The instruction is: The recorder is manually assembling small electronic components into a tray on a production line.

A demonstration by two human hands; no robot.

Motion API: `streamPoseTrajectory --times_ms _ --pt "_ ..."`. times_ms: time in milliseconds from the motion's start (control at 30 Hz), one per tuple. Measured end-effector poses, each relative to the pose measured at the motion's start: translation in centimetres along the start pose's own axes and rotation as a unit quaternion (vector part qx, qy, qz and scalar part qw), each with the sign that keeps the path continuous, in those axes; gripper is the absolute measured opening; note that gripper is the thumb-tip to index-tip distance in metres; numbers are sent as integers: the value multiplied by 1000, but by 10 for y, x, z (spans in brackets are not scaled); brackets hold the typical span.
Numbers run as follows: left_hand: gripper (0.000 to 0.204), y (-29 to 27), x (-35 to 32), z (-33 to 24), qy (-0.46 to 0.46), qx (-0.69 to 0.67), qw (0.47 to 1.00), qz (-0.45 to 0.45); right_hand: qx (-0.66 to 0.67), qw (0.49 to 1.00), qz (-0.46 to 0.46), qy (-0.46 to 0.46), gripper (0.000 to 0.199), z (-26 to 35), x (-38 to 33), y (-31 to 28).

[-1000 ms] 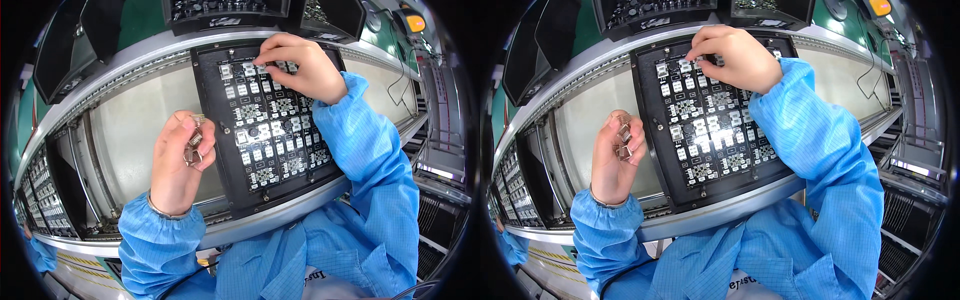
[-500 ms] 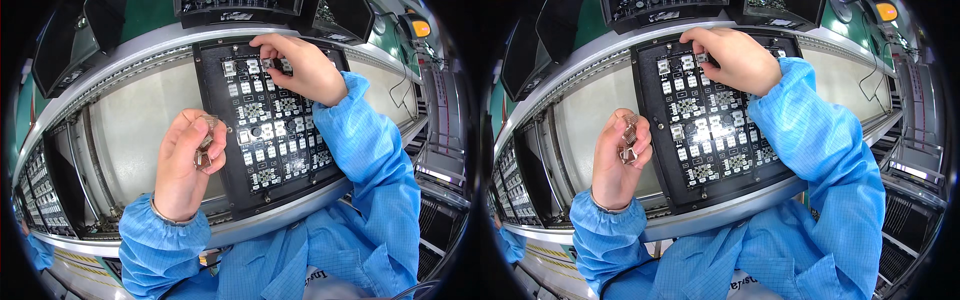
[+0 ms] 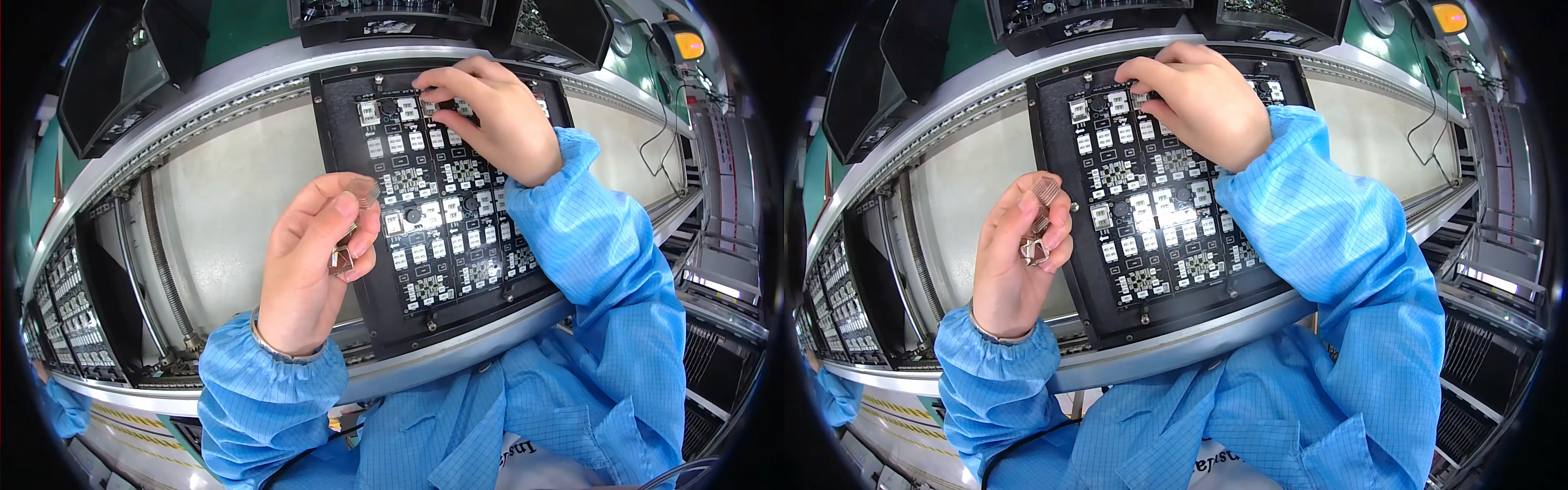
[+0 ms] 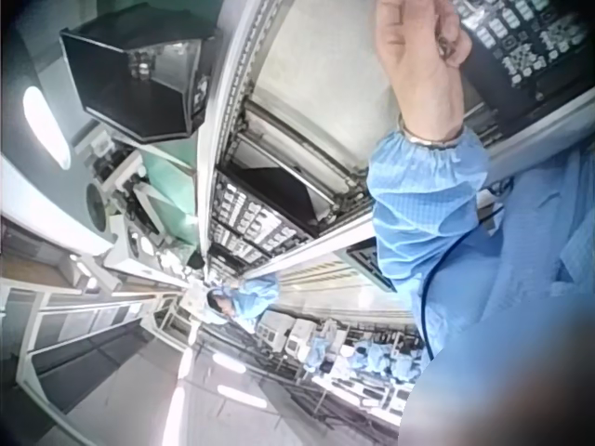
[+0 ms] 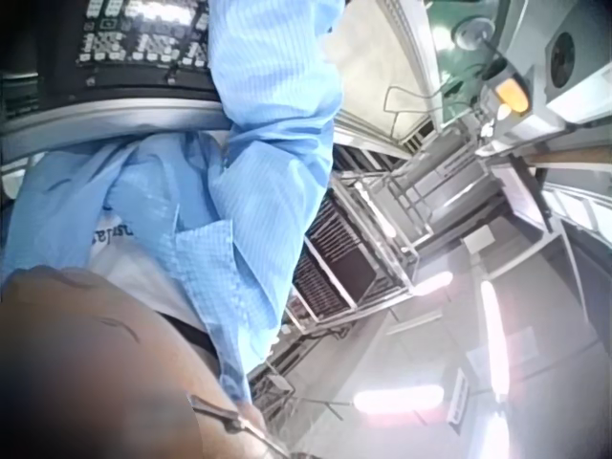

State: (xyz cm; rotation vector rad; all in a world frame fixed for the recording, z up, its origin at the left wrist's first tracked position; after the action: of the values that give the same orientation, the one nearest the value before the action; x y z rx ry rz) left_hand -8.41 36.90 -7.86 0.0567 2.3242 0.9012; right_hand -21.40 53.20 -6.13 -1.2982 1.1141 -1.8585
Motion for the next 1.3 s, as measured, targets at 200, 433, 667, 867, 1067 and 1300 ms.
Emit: streamPoseTrajectory --times_ms 200,433,667,867,1067,1300 --pt "28 6 2 1 -10 30 1000 -3 22 998 36 43 28 -9 -6 3" --pt "27 -2 2 7 -39 21 998 33 412 908 18 -79 28 44 20 -25" --pt "29 2 2 8 -84 -9 987 136 465 884 49 -6 24 54 17 -36" --pt "37 -3 3 -5 -69 -116 990 -29 332 942 10 52 27 52 -13 -11" --pt "39 -7 10 -4 -56 -130 985 99 236 970 39 55 28 58 -27 3" --pt "45 7 6 -1 -51 -121 987 90 209 975 45 58 35 61 -33 -8"
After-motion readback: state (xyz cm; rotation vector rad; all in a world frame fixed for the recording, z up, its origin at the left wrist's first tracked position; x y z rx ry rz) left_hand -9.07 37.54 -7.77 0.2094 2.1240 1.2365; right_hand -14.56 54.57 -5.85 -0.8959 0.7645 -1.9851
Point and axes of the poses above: each hand's wrist, its own x-axis towards the middle knuckle, its own y-axis out of the palm, z = x × y, the point moved 4 cm from there along x, towards the middle knuckle, and after that the axes turned 14 degrees about -y, right-handed, at the moved point
